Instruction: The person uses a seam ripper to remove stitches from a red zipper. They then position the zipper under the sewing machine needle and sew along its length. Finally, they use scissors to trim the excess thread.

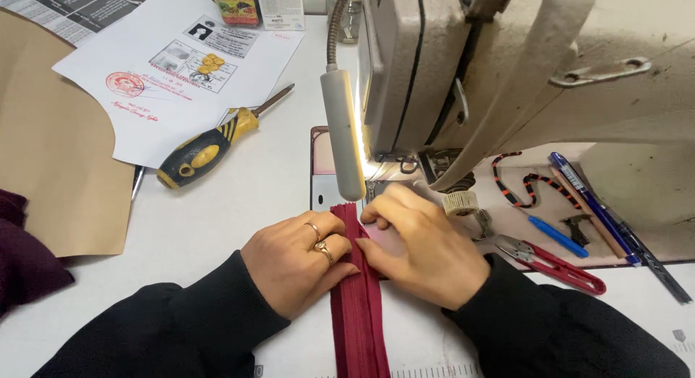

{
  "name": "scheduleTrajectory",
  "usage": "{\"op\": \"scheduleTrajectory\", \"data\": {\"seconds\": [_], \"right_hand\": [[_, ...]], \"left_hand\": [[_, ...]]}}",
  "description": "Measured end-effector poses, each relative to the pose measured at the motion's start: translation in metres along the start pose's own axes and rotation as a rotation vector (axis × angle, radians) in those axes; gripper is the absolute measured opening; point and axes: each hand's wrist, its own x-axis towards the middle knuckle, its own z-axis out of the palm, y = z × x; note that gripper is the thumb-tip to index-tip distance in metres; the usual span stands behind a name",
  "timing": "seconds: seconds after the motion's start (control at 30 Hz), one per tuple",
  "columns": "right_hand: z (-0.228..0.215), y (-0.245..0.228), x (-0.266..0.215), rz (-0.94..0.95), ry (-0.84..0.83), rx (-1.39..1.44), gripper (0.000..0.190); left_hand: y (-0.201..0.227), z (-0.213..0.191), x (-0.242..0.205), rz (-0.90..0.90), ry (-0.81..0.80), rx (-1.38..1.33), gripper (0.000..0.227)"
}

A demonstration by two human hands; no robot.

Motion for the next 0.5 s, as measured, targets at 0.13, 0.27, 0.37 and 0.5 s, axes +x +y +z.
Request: {"op": "scheduleTrajectory", "data": {"seconds": [0.13, 0.27, 0.37, 0.5], "right_hand": [[0.008, 0.008, 0.009, 0.094, 0.054, -0.012, 0.008], [-0.004, 0.009, 0.011, 0.450, -0.003, -0.162, 0.015], [-0.006, 0.004, 0.007, 0.319, -0.057, 0.036, 0.006], [0.007, 0.009, 0.006, -0.017, 0.028, -0.008, 0.012]], "left_hand": [[0.000, 0.003, -0.002, -0.004, 0.000, 0.027, 0.023], [0.001, 0.005, -0.002, -0.010, 0.016, 0.064, 0.027], [0.002, 0.005, -0.002, -0.010, 0.019, 0.100, 0.031], [0.004, 0.003, -0.001, 0.019, 0.001, 0.051, 0.026]]}}
